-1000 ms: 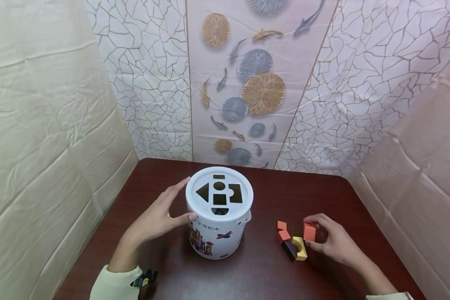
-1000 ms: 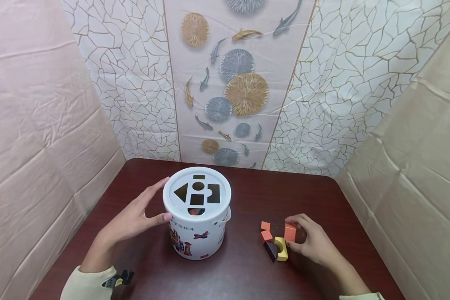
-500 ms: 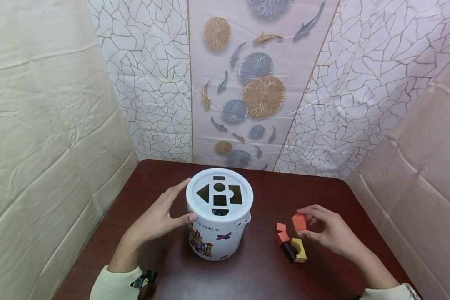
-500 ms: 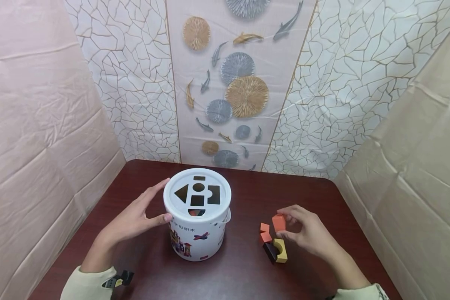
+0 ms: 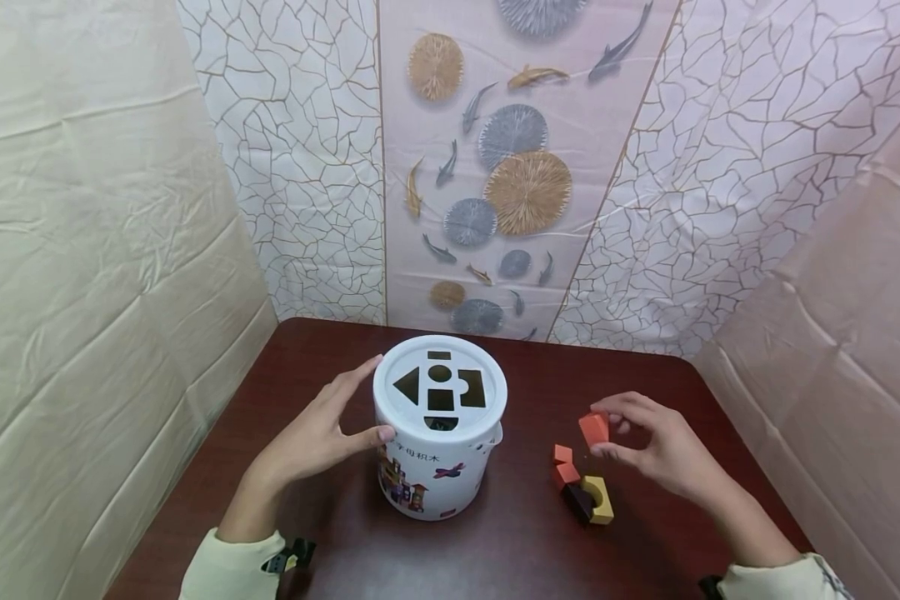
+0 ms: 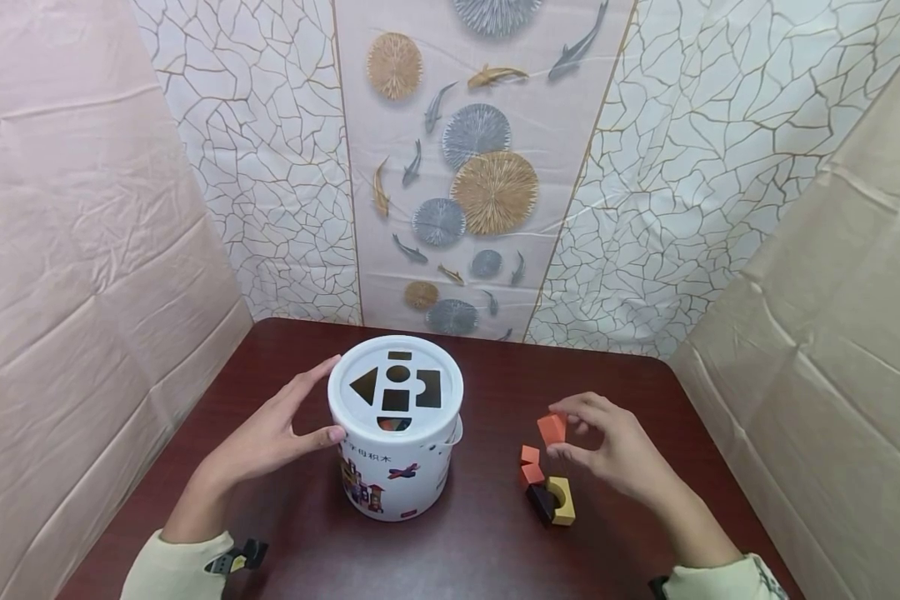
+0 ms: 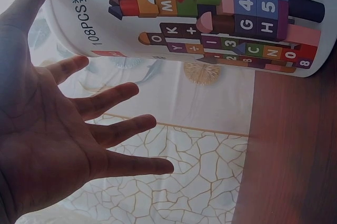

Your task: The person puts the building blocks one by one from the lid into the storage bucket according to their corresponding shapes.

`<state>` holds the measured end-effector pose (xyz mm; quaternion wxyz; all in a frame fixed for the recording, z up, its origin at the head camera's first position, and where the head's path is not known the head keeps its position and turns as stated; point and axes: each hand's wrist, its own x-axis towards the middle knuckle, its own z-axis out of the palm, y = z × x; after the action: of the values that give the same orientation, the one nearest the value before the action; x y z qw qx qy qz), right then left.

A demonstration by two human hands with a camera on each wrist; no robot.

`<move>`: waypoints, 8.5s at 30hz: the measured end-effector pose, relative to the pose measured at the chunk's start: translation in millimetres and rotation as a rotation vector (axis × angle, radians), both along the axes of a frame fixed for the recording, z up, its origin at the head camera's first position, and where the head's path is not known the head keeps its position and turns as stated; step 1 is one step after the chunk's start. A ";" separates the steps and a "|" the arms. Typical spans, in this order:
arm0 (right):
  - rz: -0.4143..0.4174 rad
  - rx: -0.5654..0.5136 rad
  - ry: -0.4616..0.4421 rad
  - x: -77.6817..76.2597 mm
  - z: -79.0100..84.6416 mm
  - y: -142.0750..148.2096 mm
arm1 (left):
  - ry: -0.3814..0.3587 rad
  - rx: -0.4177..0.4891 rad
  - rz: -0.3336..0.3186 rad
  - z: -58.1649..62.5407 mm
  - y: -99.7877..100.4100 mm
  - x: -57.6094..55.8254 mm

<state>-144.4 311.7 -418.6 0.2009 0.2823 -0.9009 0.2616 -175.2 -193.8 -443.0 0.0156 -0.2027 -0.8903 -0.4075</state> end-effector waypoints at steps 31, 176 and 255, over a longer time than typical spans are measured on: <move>0.046 0.064 0.044 -17.2 56.8 -51.6 | 0.014 -0.004 -0.002 0.3 -1.2 0.8; -0.027 0.106 0.010 -34.0 50.2 -49.6 | 0.036 -0.002 0.013 0.6 1.8 2.5; -0.001 0.260 -0.535 1.0 -82.5 39.2 | 0.050 0.008 0.007 -4.8 2.0 2.5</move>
<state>-143.3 350.9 -501.1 -0.0815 0.2260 -0.9479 0.2092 -172.7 -191.8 -447.8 0.0401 -0.2094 -0.8887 -0.4060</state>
